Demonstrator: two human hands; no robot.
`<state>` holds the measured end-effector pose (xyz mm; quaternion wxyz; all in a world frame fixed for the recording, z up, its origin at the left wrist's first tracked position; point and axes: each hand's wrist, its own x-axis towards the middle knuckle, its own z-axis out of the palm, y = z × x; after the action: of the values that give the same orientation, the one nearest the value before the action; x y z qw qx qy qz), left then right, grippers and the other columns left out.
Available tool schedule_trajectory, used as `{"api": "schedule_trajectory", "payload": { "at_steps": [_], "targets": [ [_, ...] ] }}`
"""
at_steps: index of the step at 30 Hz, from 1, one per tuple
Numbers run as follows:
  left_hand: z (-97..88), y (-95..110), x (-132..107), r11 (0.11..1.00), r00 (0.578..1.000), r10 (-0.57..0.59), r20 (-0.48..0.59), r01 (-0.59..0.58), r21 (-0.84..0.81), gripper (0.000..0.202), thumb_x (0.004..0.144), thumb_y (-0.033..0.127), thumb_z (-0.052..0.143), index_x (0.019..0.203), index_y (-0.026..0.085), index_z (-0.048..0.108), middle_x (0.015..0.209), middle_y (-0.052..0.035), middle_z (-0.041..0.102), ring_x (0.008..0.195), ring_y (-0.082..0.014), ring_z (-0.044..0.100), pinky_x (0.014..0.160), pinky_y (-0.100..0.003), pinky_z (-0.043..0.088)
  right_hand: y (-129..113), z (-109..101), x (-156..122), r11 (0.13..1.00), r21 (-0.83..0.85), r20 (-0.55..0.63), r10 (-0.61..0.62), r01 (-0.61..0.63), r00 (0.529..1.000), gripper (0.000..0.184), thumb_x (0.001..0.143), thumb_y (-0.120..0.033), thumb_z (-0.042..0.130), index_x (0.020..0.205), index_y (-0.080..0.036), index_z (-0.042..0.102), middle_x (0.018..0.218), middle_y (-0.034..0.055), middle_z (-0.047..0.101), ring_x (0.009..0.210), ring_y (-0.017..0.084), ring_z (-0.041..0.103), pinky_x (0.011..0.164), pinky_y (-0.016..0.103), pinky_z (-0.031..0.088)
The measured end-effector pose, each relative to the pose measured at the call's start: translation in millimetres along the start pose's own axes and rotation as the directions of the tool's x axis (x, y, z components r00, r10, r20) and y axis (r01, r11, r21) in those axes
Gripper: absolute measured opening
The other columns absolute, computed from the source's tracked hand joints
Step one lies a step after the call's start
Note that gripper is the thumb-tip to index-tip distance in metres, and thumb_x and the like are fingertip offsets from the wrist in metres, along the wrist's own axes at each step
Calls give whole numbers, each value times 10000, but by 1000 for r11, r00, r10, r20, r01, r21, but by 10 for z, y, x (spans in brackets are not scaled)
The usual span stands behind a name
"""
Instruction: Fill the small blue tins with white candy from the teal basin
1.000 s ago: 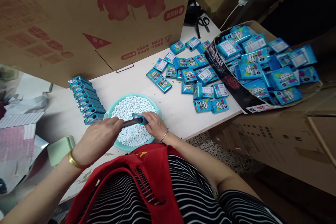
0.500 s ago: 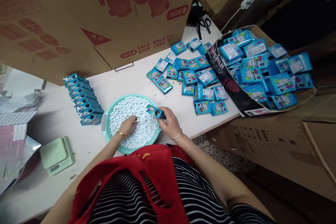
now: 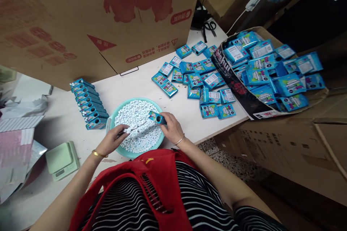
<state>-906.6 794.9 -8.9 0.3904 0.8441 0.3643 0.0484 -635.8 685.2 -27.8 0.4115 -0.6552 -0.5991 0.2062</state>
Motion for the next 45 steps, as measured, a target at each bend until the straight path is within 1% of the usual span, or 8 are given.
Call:
{"api": "schedule_trajectory", "payload": {
  "at_steps": [7,18,24,28,33,36,39,45],
  "targets": [
    [-477,605,0,961,990,56,132,-90,260,250,911,335,448,1088,187,545,1032,-82,663,875,-196,628,761,-331,495,-107,219,58,980,-27,104,-193,197,976,486,762,-67,485,1228,-204,478,1157,112,603,1096,261,554,949,475,492],
    [-593,1443,72,702,967,-127,222,-70,708,224,882,93,350,963,175,543,823,-88,615,727,-238,611,598,-337,463,-147,337,-7,975,73,127,-216,208,968,509,750,-45,479,1234,-205,471,1157,114,596,1118,249,544,974,481,475],
    [-678,1000,3,875,995,32,100,-76,479,150,895,326,461,987,253,554,895,-58,602,785,-224,604,657,-343,497,-97,375,6,976,167,109,-159,139,981,477,772,-89,503,1230,-217,474,1155,107,606,1107,239,561,966,456,477],
    [-468,610,139,962,983,181,7,-178,207,483,807,478,612,1212,251,477,1186,-88,553,1074,-242,566,897,-360,488,-192,439,44,967,235,166,-136,95,977,364,804,-194,584,1163,-208,525,1096,100,638,1051,237,601,903,406,516],
    [-184,343,281,983,988,148,44,-152,105,237,880,378,535,1057,219,536,965,-54,599,873,-188,590,765,-315,499,-147,434,371,960,260,264,-178,108,948,393,810,-356,649,1162,-226,531,1106,59,647,1052,201,621,909,346,526],
    [-271,258,135,993,992,76,-96,-67,97,241,875,382,550,1049,217,523,956,-53,588,878,-188,572,774,-311,486,202,296,824,989,149,162,-19,-6,987,464,802,-517,610,1127,-193,540,1111,76,629,1049,193,610,933,344,507],
    [-473,104,-189,987,959,-18,-282,62,149,256,868,389,563,1055,220,520,949,-53,582,889,-195,560,795,-325,474,760,194,1314,981,104,17,163,-164,987,646,777,-592,592,1175,-96,480,1266,229,498,1267,321,424,1066,557,320],
    [-660,-613,-940,883,822,-281,-496,423,202,239,845,406,568,960,200,531,839,-47,555,784,-196,534,725,-332,467,1619,443,1679,842,-57,-156,523,-536,838,775,422,-452,865,1040,-98,559,1186,282,547,1243,384,394,1011,569,270]
  ]
}}
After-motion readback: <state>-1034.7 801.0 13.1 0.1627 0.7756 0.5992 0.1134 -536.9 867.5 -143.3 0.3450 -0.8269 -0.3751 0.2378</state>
